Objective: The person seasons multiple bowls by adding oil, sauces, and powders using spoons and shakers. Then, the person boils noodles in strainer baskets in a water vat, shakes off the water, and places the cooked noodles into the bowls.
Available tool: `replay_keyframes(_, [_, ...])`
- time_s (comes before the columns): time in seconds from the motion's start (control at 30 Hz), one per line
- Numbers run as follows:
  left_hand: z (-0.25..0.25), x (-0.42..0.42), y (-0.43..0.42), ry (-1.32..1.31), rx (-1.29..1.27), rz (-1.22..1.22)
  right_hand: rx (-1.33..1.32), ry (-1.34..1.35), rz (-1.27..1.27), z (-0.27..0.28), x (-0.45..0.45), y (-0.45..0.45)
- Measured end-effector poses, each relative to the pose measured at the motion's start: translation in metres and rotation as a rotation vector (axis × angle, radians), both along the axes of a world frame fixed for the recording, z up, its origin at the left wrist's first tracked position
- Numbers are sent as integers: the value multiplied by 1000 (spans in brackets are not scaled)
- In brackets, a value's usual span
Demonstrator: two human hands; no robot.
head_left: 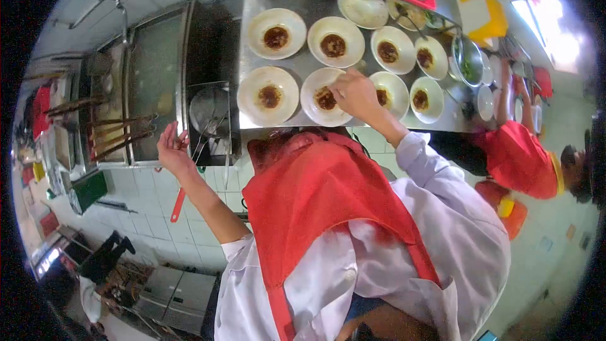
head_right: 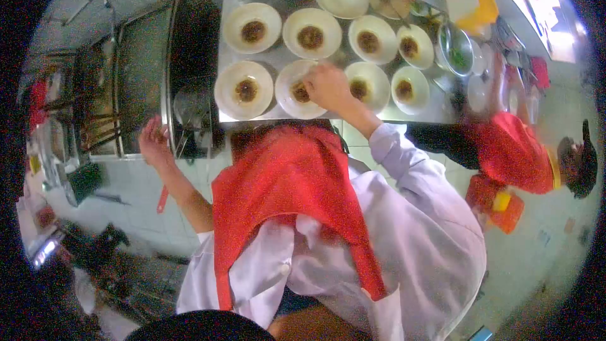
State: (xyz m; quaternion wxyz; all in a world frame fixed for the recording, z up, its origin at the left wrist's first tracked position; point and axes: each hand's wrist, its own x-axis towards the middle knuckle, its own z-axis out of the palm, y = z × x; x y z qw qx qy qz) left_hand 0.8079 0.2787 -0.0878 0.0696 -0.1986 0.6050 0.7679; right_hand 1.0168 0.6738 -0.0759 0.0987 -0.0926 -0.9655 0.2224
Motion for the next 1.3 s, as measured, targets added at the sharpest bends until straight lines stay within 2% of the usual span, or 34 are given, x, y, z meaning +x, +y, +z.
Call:
replay_keyframes(0.03, [-1,1,1,11,-9,-17,138,-216,72,-7,15,7])
replay_keyframes(0.07, [-2,4,0,2,-7,-35,143,-188,46,-12,21,19])
replay_keyframes(0.13, [-2,2,8,42,-7,-36,73,59,-183,16,-2,43])
replay_keyframes(0.2, [5,6,14,68,-35,-52,139,404,-133,51,-45,82])
replay_keyframes(0.27, [6,5,20,78,-30,-46,325,535,-237,82,-90,111])
replay_keyframes(0.33, [5,5,15,98,-71,-87,283,375,-309,102,-136,130])
replay_keyframes(0.37, [9,6,15,115,-66,-94,288,392,-319,103,-152,134])
replay_keyframes(0.43, [16,11,20,138,-52,-58,548,81,-318,104,-181,141])
replay_keyframes(0.47, [18,12,19,127,-41,-44,547,94,-327,99,-193,149])
replay_keyframes(0.53, [23,15,21,134,-52,-53,484,-93,-264,82,-209,164])
replay_keyframes(0.57, [23,16,22,123,-65,-63,475,-99,-282,77,-209,172])
replay_keyframes(0.6, [22,17,26,131,-105,-46,344,-11,-276,76,-204,181])
replay_keyframes(0.67, [20,18,32,113,-110,-53,98,167,-310,78,-166,187])
replay_keyframes(0.7, [18,17,36,104,-110,-25,100,149,-352,74,-137,186])
replay_keyframes(0.8, [9,12,40,68,-88,-140,-224,370,-372,55,-45,185])
replay_keyframes(0.87, [9,3,48,6,-132,-173,-181,91,-519,58,31,153])
replay_keyframes(0.93, [-4,-14,46,10,-121,-241,22,71,-426,16,100,127])
replay_keyframes(0.97, [-10,-18,52,24,-102,-291,-86,8,-451,6,125,116])
replay_keyframes(1.03, [7,-18,75,1,-105,-311,12,-5,-484,4,161,117])
replay_keyframes(1.1, [16,-20,91,89,-162,-399,-154,162,-745,23,185,120])
replay_keyframes(1.17, [21,-25,105,22,-108,-422,71,316,-878,36,197,125])
replay_keyframes(1.23, [27,-27,114,91,-225,-450,342,196,-890,-3,223,136])
replay_keyframes(1.27, [26,-29,115,50,-179,-424,433,-26,-884,-26,234,137])
replay_keyframes(1.3, [31,-29,116,48,-175,-438,413,18,-901,-26,234,136])
